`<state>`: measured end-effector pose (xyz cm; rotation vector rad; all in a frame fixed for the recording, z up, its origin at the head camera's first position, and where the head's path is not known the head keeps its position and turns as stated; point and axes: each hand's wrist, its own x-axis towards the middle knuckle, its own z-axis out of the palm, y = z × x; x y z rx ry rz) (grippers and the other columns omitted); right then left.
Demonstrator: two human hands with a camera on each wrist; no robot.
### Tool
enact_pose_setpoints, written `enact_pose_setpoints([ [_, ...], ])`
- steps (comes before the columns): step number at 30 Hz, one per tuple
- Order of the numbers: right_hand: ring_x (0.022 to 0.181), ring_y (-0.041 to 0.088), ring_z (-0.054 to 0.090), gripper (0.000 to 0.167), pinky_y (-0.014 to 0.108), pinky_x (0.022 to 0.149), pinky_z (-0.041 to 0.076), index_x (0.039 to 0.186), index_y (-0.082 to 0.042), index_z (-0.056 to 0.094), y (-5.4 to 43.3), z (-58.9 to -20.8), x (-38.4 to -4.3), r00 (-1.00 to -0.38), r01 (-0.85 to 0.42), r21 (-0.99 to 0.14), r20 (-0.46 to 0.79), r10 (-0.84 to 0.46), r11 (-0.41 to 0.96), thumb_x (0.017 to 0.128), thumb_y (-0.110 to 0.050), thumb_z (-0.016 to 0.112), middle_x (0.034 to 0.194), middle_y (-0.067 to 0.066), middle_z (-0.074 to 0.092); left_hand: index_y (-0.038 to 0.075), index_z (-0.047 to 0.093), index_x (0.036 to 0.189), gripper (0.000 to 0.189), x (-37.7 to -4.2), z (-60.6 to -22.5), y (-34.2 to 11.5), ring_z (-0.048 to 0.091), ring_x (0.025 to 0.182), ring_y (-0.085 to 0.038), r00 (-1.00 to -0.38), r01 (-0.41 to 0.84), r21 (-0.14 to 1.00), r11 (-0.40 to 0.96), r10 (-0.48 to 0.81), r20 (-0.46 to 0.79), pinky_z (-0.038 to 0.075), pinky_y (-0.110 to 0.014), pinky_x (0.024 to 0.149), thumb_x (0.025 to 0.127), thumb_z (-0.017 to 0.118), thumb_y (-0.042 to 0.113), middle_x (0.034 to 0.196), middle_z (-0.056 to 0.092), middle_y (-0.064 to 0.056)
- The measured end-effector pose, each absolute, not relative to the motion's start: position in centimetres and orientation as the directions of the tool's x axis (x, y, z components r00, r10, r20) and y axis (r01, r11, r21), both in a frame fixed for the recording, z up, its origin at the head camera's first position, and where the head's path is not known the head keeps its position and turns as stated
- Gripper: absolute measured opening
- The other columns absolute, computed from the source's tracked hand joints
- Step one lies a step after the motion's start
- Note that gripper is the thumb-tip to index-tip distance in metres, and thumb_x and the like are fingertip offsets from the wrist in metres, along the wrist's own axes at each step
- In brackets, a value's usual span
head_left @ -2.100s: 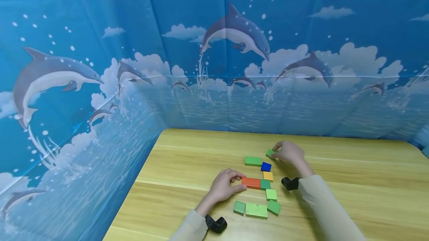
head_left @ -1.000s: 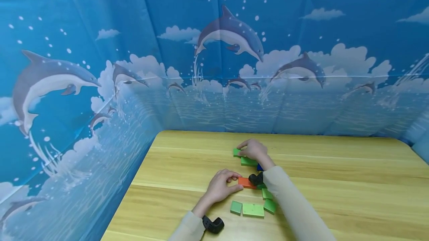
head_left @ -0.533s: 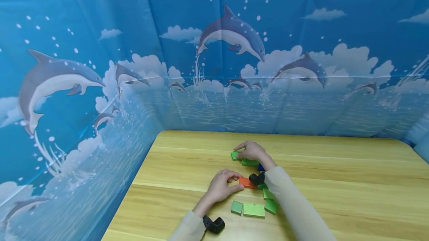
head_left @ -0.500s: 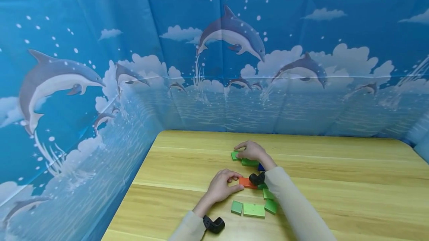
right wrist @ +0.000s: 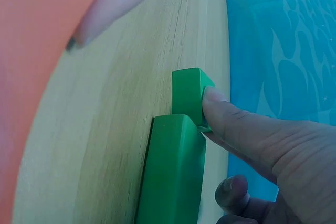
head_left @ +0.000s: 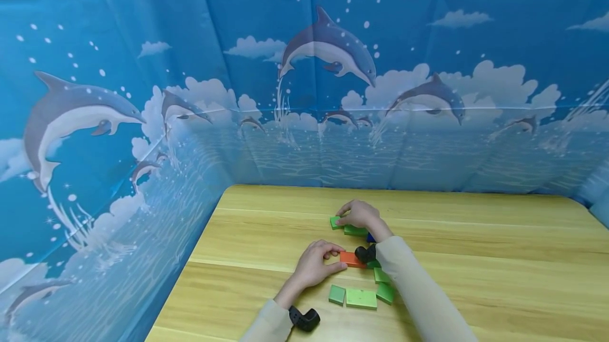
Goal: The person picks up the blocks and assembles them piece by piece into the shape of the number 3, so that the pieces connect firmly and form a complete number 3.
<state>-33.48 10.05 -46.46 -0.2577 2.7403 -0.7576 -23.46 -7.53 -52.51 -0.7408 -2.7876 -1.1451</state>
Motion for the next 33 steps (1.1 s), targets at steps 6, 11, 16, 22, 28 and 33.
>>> enact_pose_setpoints([
  [6, 0.103, 0.030, 0.056, 0.027, 0.044, 0.075, 0.045, 0.107, -0.022, 0.073, 9.98, -46.37, -33.44, -0.940, -0.107, -0.520, -0.225, -0.256, 0.847, 0.083, -0.034, 0.074, 0.124, 0.010, 0.059, 0.022, 0.069, 0.110, 0.033, -23.56, -52.58, -7.59, 0.044, 0.076, -0.004, -0.884, 0.446, 0.653, 0.613, 0.416, 0.214, 0.037, -0.021, 0.069, 0.084, 0.070, 0.043, 0.090, 0.054, 0.012],
  [11, 0.101, 0.028, 0.057, 0.027, 0.041, 0.073, 0.045, 0.106, -0.022, 0.073, 9.85, -46.34, -33.33, -0.937, -0.109, -0.518, -0.232, -0.262, 0.848, 0.082, -0.034, 0.075, 0.123, 0.008, 0.060, 0.022, 0.069, 0.110, 0.033, -23.61, -52.54, -7.62, 0.044, 0.076, -0.004, -0.885, 0.442, 0.655, 0.613, 0.416, 0.208, 0.037, -0.022, 0.069, 0.084, 0.070, 0.042, 0.090, 0.054, 0.012],
  [16, 0.102, 0.028, 0.057, 0.027, 0.041, 0.072, 0.046, 0.106, -0.022, 0.073, 9.86, -46.26, -33.23, -0.931, -0.119, -0.514, -0.239, -0.275, 0.849, 0.082, -0.034, 0.075, 0.124, 0.009, 0.059, 0.022, 0.069, 0.110, 0.033, -23.67, -52.55, -7.59, 0.044, 0.076, -0.005, -0.885, 0.442, 0.654, 0.614, 0.417, 0.206, 0.037, -0.021, 0.069, 0.084, 0.070, 0.042, 0.090, 0.054, 0.011],
  [22, 0.106, 0.030, 0.056, 0.026, 0.044, 0.077, 0.047, 0.105, -0.021, 0.073, 10.02, -46.09, -33.02, -0.926, -0.126, -0.519, -0.244, -0.288, 0.845, 0.082, -0.033, 0.075, 0.126, 0.011, 0.057, 0.023, 0.069, 0.111, 0.033, -23.68, -52.53, -7.52, 0.044, 0.076, -0.005, -0.887, 0.435, 0.659, 0.614, 0.417, 0.197, 0.036, -0.021, 0.068, 0.084, 0.070, 0.043, 0.090, 0.053, 0.012],
  [28, 0.105, 0.030, 0.056, 0.025, 0.045, 0.078, 0.046, 0.104, -0.021, 0.073, 10.07, -45.95, -32.96, -0.920, -0.131, -0.518, -0.254, -0.298, 0.845, 0.082, -0.033, 0.075, 0.125, 0.011, 0.058, 0.023, 0.069, 0.110, 0.033, -23.64, -52.51, -7.53, 0.043, 0.076, -0.005, -0.889, 0.432, 0.656, 0.619, 0.413, 0.196, 0.036, -0.021, 0.068, 0.084, 0.070, 0.043, 0.089, 0.053, 0.013],
  [33, 0.104, 0.030, 0.056, 0.025, 0.046, 0.078, 0.045, 0.103, -0.022, 0.073, 10.15, -45.99, -32.93, -0.922, -0.130, -0.515, -0.251, -0.294, 0.847, 0.082, -0.035, 0.075, 0.125, 0.011, 0.058, 0.023, 0.069, 0.110, 0.033, -23.56, -52.43, -7.51, 0.043, 0.075, -0.005, -0.890, 0.431, 0.659, 0.616, 0.412, 0.197, 0.036, -0.021, 0.068, 0.084, 0.071, 0.043, 0.089, 0.053, 0.012],
])
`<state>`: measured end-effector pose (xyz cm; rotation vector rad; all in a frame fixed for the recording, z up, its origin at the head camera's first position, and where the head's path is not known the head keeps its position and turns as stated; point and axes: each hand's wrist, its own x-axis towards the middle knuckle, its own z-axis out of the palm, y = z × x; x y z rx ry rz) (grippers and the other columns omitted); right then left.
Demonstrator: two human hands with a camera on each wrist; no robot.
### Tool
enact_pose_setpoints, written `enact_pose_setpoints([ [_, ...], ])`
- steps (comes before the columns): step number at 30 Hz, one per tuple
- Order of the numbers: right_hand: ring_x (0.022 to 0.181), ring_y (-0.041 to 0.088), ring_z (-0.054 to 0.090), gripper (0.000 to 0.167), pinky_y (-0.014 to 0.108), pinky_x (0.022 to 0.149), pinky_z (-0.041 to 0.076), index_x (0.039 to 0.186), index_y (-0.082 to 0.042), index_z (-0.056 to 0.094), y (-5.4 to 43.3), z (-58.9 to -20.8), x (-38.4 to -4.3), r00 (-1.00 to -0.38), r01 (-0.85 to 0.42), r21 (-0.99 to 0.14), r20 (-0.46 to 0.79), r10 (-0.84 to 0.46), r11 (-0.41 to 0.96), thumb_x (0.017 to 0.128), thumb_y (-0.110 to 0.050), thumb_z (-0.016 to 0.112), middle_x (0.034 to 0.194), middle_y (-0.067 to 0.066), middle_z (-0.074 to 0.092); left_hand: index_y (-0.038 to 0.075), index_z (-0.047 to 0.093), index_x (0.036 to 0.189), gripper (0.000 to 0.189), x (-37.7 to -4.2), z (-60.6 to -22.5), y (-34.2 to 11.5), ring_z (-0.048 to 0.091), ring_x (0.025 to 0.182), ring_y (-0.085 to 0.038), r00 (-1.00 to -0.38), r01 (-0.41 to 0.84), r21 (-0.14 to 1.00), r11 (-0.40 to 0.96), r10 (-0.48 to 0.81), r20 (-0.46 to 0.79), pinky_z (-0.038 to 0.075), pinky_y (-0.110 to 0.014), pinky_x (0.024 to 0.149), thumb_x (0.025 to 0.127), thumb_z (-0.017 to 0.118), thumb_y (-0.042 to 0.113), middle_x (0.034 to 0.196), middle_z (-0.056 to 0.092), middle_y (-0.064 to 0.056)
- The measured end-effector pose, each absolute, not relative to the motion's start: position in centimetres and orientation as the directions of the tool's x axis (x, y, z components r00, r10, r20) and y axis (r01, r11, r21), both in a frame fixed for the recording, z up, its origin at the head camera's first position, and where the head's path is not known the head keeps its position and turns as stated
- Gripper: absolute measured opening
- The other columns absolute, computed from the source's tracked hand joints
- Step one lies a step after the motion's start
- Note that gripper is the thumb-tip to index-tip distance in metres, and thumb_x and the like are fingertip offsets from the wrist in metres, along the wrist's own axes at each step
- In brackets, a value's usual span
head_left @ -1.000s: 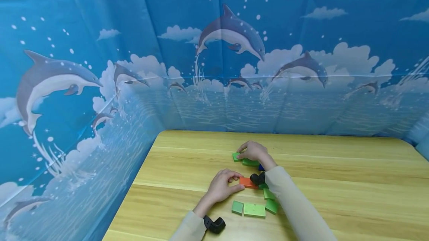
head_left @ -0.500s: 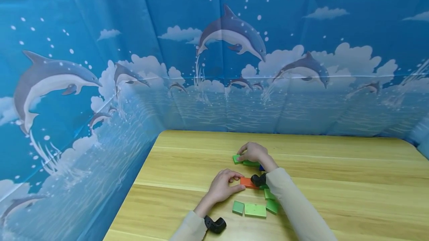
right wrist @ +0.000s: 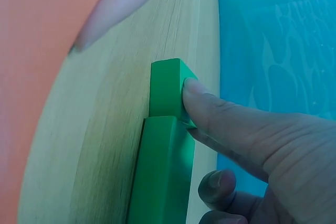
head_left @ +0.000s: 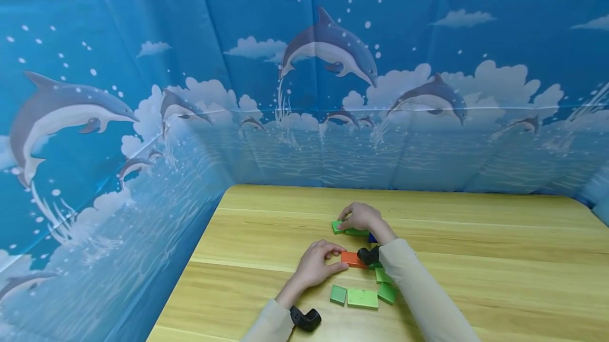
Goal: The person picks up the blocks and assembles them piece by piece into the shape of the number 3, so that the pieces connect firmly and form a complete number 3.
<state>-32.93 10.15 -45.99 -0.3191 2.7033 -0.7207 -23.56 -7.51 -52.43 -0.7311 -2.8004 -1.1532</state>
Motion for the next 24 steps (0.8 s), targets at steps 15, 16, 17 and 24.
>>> enact_pose_setpoints([
  [15, 0.105, 0.030, 0.055, 0.023, 0.051, 0.084, 0.041, 0.099, -0.023, 0.074, 10.34, -46.04, -32.77, -0.922, -0.128, -0.527, -0.249, -0.296, 0.840, 0.081, -0.036, 0.076, 0.124, 0.009, 0.058, 0.022, 0.069, 0.110, 0.032, -23.53, -52.61, -7.56, 0.043, 0.075, -0.006, -0.885, 0.443, 0.651, 0.616, 0.415, 0.210, 0.036, -0.022, 0.067, 0.084, 0.071, 0.042, 0.088, 0.053, 0.012],
  [16, 0.106, 0.030, 0.055, 0.023, 0.051, 0.084, 0.041, 0.099, -0.023, 0.074, 10.36, -45.94, -32.73, -0.922, -0.125, -0.529, -0.252, -0.296, 0.839, 0.081, -0.037, 0.076, 0.124, 0.009, 0.058, 0.022, 0.069, 0.110, 0.033, -23.55, -52.62, -7.54, 0.043, 0.075, -0.006, -0.885, 0.444, 0.651, 0.616, 0.415, 0.211, 0.036, -0.022, 0.067, 0.084, 0.071, 0.042, 0.088, 0.053, 0.012],
  [17, 0.104, 0.030, 0.055, 0.023, 0.051, 0.083, 0.041, 0.098, -0.023, 0.074, 10.38, -45.82, -32.68, -0.921, -0.132, -0.525, -0.248, -0.300, 0.841, 0.081, -0.038, 0.076, 0.122, 0.009, 0.059, 0.022, 0.069, 0.110, 0.033, -23.56, -52.63, -7.53, 0.043, 0.075, -0.005, -0.886, 0.443, 0.649, 0.619, 0.416, 0.208, 0.036, -0.021, 0.068, 0.084, 0.070, 0.043, 0.088, 0.053, 0.012],
  [24, 0.105, 0.029, 0.055, 0.021, 0.051, 0.085, 0.041, 0.100, -0.023, 0.073, 10.42, -45.94, -32.87, -0.916, -0.116, -0.539, -0.267, -0.300, 0.834, 0.083, -0.034, 0.075, 0.125, 0.009, 0.057, 0.022, 0.069, 0.110, 0.033, -23.60, -52.53, -7.51, 0.043, 0.076, -0.004, -0.889, 0.433, 0.656, 0.618, 0.413, 0.198, 0.037, -0.021, 0.068, 0.084, 0.070, 0.043, 0.089, 0.053, 0.013],
])
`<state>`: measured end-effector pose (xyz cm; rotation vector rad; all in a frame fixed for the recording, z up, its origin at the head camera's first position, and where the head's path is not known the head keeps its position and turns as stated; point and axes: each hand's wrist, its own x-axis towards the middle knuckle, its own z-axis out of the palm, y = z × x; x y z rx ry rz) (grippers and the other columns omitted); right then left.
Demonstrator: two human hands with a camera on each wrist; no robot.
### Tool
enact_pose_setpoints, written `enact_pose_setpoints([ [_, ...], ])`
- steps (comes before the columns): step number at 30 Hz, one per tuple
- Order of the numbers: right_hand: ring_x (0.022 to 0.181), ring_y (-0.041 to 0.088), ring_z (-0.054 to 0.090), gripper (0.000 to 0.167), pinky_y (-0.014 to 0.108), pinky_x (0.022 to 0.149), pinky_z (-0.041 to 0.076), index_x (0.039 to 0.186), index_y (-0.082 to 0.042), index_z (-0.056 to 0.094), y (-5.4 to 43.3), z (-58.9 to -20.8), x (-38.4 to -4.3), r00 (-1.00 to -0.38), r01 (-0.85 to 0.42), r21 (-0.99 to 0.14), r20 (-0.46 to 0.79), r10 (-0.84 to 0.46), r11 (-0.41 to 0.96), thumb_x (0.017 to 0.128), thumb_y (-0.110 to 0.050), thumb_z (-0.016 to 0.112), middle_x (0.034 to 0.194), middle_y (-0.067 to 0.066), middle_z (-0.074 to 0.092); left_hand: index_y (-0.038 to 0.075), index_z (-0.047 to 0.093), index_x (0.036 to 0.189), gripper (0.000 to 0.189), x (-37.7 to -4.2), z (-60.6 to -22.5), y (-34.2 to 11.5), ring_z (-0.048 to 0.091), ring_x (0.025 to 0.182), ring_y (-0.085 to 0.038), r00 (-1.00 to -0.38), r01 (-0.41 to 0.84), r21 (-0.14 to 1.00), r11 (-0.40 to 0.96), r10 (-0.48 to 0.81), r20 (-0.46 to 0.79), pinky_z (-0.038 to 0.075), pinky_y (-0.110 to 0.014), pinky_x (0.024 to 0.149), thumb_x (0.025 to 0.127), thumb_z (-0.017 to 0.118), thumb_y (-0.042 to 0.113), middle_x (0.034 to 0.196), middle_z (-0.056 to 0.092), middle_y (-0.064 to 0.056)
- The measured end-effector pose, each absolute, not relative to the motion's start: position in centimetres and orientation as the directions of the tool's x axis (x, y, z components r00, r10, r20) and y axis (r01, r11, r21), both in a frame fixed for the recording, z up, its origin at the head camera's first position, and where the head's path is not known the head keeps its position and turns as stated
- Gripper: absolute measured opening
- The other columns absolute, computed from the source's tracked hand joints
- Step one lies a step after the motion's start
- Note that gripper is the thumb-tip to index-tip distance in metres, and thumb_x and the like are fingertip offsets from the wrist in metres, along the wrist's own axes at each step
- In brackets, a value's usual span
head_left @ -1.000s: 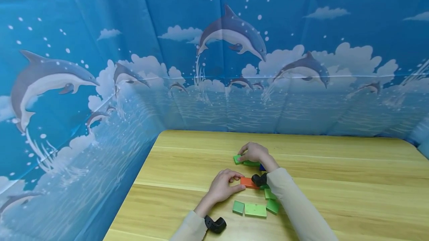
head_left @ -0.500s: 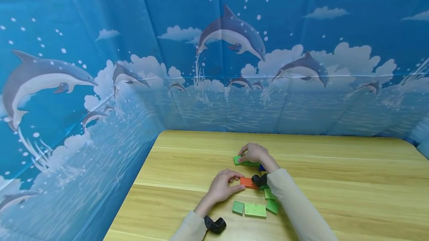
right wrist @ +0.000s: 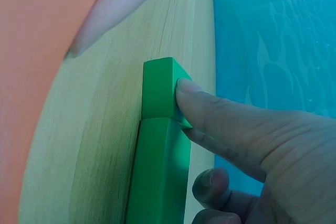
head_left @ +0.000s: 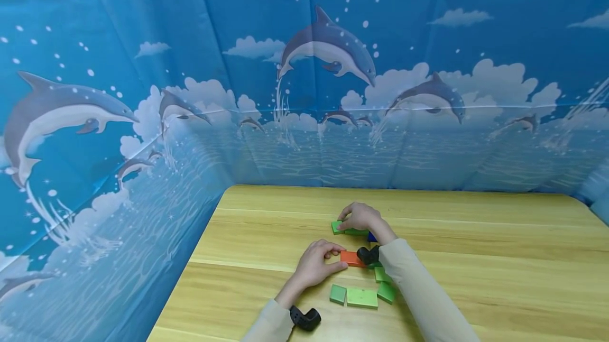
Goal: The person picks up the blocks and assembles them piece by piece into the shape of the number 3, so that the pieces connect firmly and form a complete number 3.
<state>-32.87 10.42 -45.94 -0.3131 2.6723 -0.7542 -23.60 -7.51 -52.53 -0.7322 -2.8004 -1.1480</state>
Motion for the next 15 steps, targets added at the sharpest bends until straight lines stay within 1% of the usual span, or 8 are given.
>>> enact_pose_setpoints([
  [6, 0.103, 0.030, 0.055, 0.022, 0.052, 0.083, 0.042, 0.101, -0.020, 0.073, 10.4, -46.1, -32.9, -0.915, -0.133, -0.555, -0.250, -0.317, 0.821, 0.082, -0.031, 0.075, 0.122, 0.010, 0.059, 0.023, 0.070, 0.109, 0.031, -23.5, -52.4, -7.7, 0.044, 0.076, -0.005, -0.888, 0.438, 0.658, 0.612, 0.410, 0.209, 0.037, -0.022, 0.067, 0.084, 0.071, 0.041, 0.090, 0.055, 0.012],
  [11, 0.103, 0.030, 0.056, 0.027, 0.048, 0.080, 0.045, 0.108, -0.016, 0.071, 10.9, -45.7, -32.4, -0.921, -0.158, -0.586, -0.203, -0.332, 0.795, 0.087, -0.033, 0.070, 0.123, 0.012, 0.058, 0.023, 0.069, 0.110, 0.032, -23.5, -52.4, -7.7, 0.044, 0.076, -0.005, -0.889, 0.435, 0.656, 0.617, 0.412, 0.202, 0.036, -0.021, 0.067, 0.084, 0.071, 0.043, 0.090, 0.054, 0.012],
  [13, 0.098, 0.028, 0.058, 0.030, 0.046, 0.077, 0.046, 0.111, -0.014, 0.070, 11.4, -45.4, -32.1, -0.929, -0.169, -0.604, -0.165, -0.330, 0.779, 0.089, -0.034, 0.067, 0.120, 0.012, 0.059, 0.023, 0.069, 0.110, 0.033, -23.5, -52.4, -7.6, 0.044, 0.076, -0.005, -0.888, 0.436, 0.655, 0.617, 0.413, 0.202, 0.036, -0.021, 0.068, 0.084, 0.070, 0.043, 0.091, 0.055, 0.012],
  [15, 0.090, 0.024, 0.059, 0.033, 0.042, 0.070, 0.047, 0.114, -0.013, 0.069, 12.2, -45.0, -31.9, -0.938, -0.183, -0.623, -0.120, -0.324, 0.760, 0.090, -0.035, 0.065, 0.113, 0.010, 0.061, 0.023, 0.070, 0.110, 0.033, -23.5, -52.4, -7.6, 0.044, 0.076, -0.005, -0.888, 0.437, 0.653, 0.618, 0.412, 0.204, 0.036, -0.021, 0.068, 0.084, 0.071, 0.044, 0.091, 0.055, 0.012],
])
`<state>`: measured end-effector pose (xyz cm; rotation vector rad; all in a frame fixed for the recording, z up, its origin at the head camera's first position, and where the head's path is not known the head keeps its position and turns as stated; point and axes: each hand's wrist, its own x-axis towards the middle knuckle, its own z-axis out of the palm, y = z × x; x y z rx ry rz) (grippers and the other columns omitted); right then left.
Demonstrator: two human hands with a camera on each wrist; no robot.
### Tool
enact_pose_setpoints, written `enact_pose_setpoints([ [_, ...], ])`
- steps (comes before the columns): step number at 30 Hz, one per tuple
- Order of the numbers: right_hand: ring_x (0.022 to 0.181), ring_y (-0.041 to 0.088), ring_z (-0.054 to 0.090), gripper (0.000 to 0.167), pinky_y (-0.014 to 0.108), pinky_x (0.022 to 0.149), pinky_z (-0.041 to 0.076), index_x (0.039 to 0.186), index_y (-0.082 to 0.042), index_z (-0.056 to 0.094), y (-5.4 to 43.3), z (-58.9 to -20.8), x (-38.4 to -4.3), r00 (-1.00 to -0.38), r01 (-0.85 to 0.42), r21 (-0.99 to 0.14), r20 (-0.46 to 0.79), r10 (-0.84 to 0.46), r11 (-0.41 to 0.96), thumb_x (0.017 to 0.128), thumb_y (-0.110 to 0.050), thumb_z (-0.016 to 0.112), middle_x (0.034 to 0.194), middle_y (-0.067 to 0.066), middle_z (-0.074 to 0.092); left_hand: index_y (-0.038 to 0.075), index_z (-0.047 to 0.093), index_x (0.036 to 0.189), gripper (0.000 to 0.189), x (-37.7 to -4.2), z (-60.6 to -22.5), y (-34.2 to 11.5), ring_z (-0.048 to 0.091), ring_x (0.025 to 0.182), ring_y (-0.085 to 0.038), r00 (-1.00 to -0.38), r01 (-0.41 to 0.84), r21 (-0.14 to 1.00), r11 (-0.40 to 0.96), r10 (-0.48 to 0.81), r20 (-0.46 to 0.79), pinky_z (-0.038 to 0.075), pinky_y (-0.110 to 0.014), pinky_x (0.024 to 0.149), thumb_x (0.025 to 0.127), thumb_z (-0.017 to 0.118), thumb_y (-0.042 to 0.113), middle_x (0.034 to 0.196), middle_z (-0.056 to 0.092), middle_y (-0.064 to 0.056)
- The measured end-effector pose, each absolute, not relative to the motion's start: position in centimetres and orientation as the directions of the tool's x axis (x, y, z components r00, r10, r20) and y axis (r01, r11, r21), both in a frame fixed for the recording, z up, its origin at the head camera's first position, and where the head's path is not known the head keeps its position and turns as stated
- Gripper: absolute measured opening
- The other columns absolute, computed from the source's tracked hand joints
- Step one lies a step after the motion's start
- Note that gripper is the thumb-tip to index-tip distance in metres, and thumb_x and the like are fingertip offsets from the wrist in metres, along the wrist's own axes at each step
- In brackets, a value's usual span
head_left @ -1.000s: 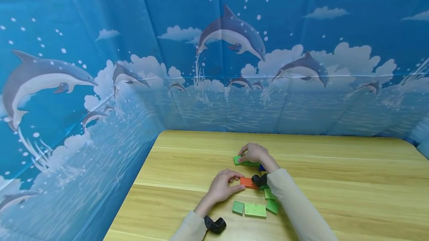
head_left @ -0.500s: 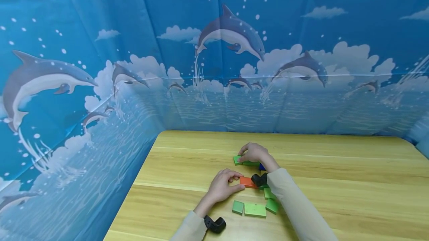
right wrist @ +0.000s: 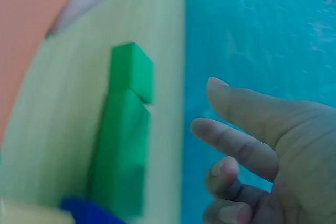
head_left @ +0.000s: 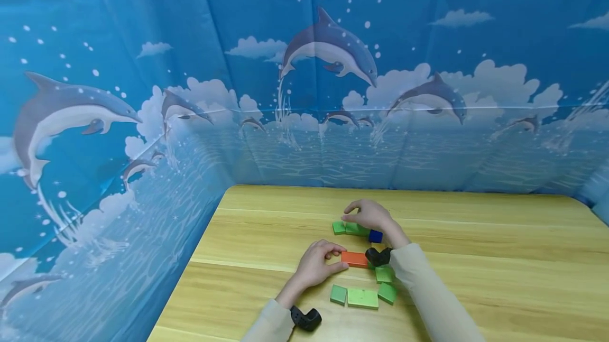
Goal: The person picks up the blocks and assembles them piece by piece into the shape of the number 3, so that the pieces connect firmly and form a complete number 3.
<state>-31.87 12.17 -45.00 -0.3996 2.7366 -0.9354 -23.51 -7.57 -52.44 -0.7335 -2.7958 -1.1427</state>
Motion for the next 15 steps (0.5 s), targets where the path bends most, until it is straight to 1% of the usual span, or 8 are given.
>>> enact_pose_setpoints([
  [3, 0.072, 0.019, 0.054, 0.036, 0.036, 0.058, 0.043, 0.116, -0.011, 0.068, 13.8, -44.3, -31.3, -0.952, -0.197, -0.651, -0.053, -0.302, 0.733, 0.091, -0.038, 0.063, 0.097, 0.006, 0.062, 0.023, 0.070, 0.110, 0.033, -23.4, -52.4, -7.5, 0.044, 0.076, -0.005, -0.887, 0.441, 0.652, 0.617, 0.412, 0.210, 0.036, -0.021, 0.068, 0.083, 0.071, 0.043, 0.091, 0.055, 0.011],
  [5, 0.061, 0.018, 0.048, 0.039, 0.034, 0.051, 0.038, 0.117, -0.009, 0.068, 15.0, -43.7, -30.8, -0.957, -0.216, -0.673, 0.001, -0.292, 0.707, 0.092, -0.038, 0.062, 0.085, 0.005, 0.060, 0.022, 0.070, 0.110, 0.034, -23.4, -52.4, -7.5, 0.044, 0.076, -0.005, -0.886, 0.442, 0.650, 0.618, 0.411, 0.212, 0.036, -0.021, 0.068, 0.083, 0.071, 0.043, 0.090, 0.055, 0.011],
  [7, 0.054, 0.019, 0.043, 0.040, 0.032, 0.047, 0.033, 0.117, -0.007, 0.067, 16.3, -42.9, -30.1, -0.959, -0.237, -0.691, 0.054, -0.278, 0.683, 0.092, -0.039, 0.062, 0.077, 0.006, 0.057, 0.021, 0.070, 0.110, 0.034, -23.3, -52.4, -7.6, 0.044, 0.076, -0.005, -0.885, 0.444, 0.652, 0.615, 0.412, 0.215, 0.036, -0.021, 0.068, 0.083, 0.072, 0.042, 0.090, 0.055, 0.012],
  [10, 0.051, 0.019, 0.040, 0.040, 0.032, 0.045, 0.031, 0.116, -0.006, 0.068, 18.2, -41.7, -29.0, -0.957, -0.277, -0.696, 0.134, -0.259, 0.663, 0.092, -0.038, 0.062, 0.073, 0.004, 0.054, 0.021, 0.069, 0.111, 0.035, -23.3, -52.3, -7.7, 0.044, 0.076, -0.005, -0.886, 0.441, 0.659, 0.609, 0.413, 0.211, 0.036, -0.021, 0.068, 0.083, 0.072, 0.042, 0.091, 0.055, 0.012],
  [15, 0.052, 0.019, 0.042, 0.040, 0.032, 0.045, 0.033, 0.115, -0.007, 0.068, 20.9, -40.6, -27.0, -0.951, -0.308, -0.667, 0.217, -0.219, 0.678, 0.093, -0.040, 0.061, 0.073, 0.003, 0.055, 0.019, 0.067, 0.114, 0.040, -23.4, -52.3, -8.0, 0.045, 0.079, -0.006, -0.891, 0.416, 0.699, 0.581, 0.413, 0.186, 0.037, -0.023, 0.071, 0.083, 0.071, 0.045, 0.092, 0.054, 0.013],
])
